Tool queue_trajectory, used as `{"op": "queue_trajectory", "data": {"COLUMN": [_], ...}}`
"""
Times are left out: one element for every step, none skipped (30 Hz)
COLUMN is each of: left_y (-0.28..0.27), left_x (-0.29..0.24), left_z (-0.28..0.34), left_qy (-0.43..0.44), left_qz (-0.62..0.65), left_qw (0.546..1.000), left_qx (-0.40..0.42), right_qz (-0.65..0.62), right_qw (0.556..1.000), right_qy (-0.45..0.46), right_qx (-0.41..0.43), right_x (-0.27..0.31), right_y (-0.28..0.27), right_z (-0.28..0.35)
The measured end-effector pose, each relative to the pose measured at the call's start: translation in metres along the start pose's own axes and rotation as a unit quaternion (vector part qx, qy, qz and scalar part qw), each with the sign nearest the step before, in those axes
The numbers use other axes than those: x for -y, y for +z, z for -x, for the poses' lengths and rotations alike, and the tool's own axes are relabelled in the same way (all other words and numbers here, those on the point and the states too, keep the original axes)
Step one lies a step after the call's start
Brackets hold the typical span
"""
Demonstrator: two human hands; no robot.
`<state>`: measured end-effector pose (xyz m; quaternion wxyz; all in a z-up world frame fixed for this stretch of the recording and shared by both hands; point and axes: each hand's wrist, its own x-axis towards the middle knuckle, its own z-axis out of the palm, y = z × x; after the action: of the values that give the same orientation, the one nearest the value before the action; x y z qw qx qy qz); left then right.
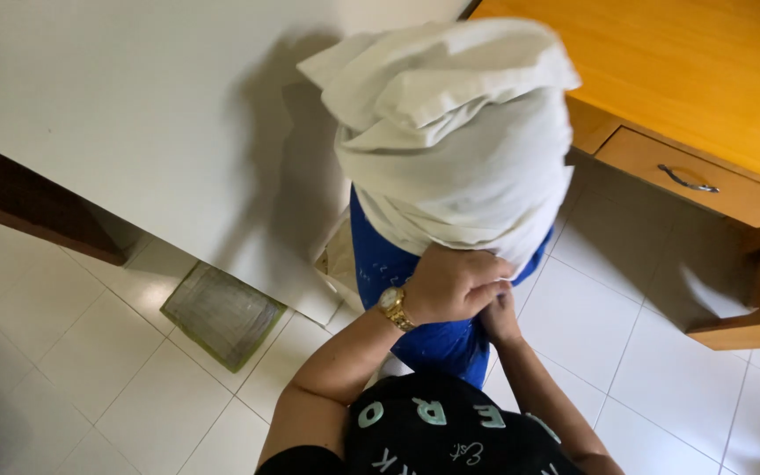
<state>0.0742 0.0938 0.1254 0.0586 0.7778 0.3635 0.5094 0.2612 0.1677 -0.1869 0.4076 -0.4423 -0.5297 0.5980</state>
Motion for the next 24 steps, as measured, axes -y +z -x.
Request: {"op": "queue_trajectory", "data": {"left_y": [-0.003,-0.006,-0.008,-0.015,-0.022,-0.029,-0.034,-0.04,-0.046,-0.044,-0.042,-0.038,-0.028,-0.017,-0.007,0.003,0.013,0.023,0.04,0.056,0.072,0.067,0.062,0.057], "left_x": [0.0,-0.001,-0.002,0.001,0.004,0.006,0.016,0.027,0.038,0.049,0.06,0.072,0.088,0.103,0.118,0.14,0.161,0.182,0.217,0.248,0.277,0.269,0.262,0.254], "left_z": [-0.009,-0.017,-0.025,-0.034,-0.043,-0.052,-0.05,-0.048,-0.046,-0.033,-0.02,-0.006,0.015,0.037,0.061,0.09,0.119,0.147,0.209,0.268,0.322,0.332,0.343,0.354], "left_qy": [0.001,0.028,0.055,0.053,0.061,0.067,0.065,0.037,0.009,0.006,-0.034,-0.075,-0.08,-0.177,-0.272,-0.278,-0.391,-0.497,-0.502,-0.476,-0.447,-0.45,-0.506,-0.559], "left_qz": [0.0,0.0,0.0,0.003,-0.026,-0.056,-0.054,-0.044,-0.034,-0.036,-0.052,-0.068,-0.069,-0.058,-0.046,-0.047,-0.057,-0.064,-0.064,-0.124,-0.183,-0.183,-0.148,-0.112], "left_qw": [1.0,1.0,0.998,0.999,0.997,0.995,0.995,0.993,0.986,0.986,0.982,0.976,0.976,0.965,0.945,0.943,0.908,0.86,0.857,0.862,0.864,0.863,0.835,0.802], "left_qx": [-0.001,-0.003,-0.005,-0.005,-0.028,-0.052,-0.053,-0.107,-0.161,-0.16,-0.177,-0.193,-0.191,-0.186,-0.178,-0.179,-0.139,-0.095,-0.096,-0.12,-0.141,-0.141,-0.16,-0.178], "right_qz": [0.0,-0.063,-0.126,-0.125,-0.132,-0.139,-0.137,-0.082,-0.027,-0.028,0.049,0.125,0.124,0.159,0.193,0.194,0.228,0.261,0.263,0.282,0.3,0.301,0.308,0.313], "right_qw": [1.0,0.996,0.986,0.986,0.976,0.963,0.964,0.961,0.953,0.954,0.947,0.934,0.936,0.932,0.926,0.928,0.928,0.927,0.928,0.937,0.94,0.94,0.924,0.902], "right_qy": [-0.001,-0.037,-0.073,-0.07,-0.121,-0.171,-0.169,-0.202,-0.234,-0.232,-0.261,-0.286,-0.282,-0.294,-0.305,-0.301,-0.279,-0.258,-0.255,-0.207,-0.159,-0.157,-0.202,-0.245], "right_qx": [0.0,-0.042,-0.084,-0.086,-0.121,-0.153,-0.154,-0.173,-0.191,-0.189,-0.182,-0.174,-0.172,-0.141,-0.109,-0.103,-0.09,-0.077,-0.072,-0.024,0.024,0.027,0.099,0.171], "right_x": [0.033,0.064,0.096,0.104,0.113,0.121,0.138,0.155,0.172,0.175,0.177,0.177,0.168,0.159,0.149,0.132,0.115,0.098,0.083,0.068,0.053,0.051,0.048,0.045], "right_y": [0.0,0.001,0.001,-0.006,-0.012,-0.018,-0.017,-0.014,-0.011,-0.001,0.009,0.018,0.03,0.041,0.053,0.057,0.061,0.066,0.065,0.064,0.063,0.063,0.063,0.061], "right_z": [0.003,0.008,0.012,0.016,0.02,0.023,0.033,0.04,0.047,0.05,0.053,0.055,0.054,0.053,0.053,0.048,0.044,0.04,0.044,0.047,0.05,0.06,0.07,0.079]}}
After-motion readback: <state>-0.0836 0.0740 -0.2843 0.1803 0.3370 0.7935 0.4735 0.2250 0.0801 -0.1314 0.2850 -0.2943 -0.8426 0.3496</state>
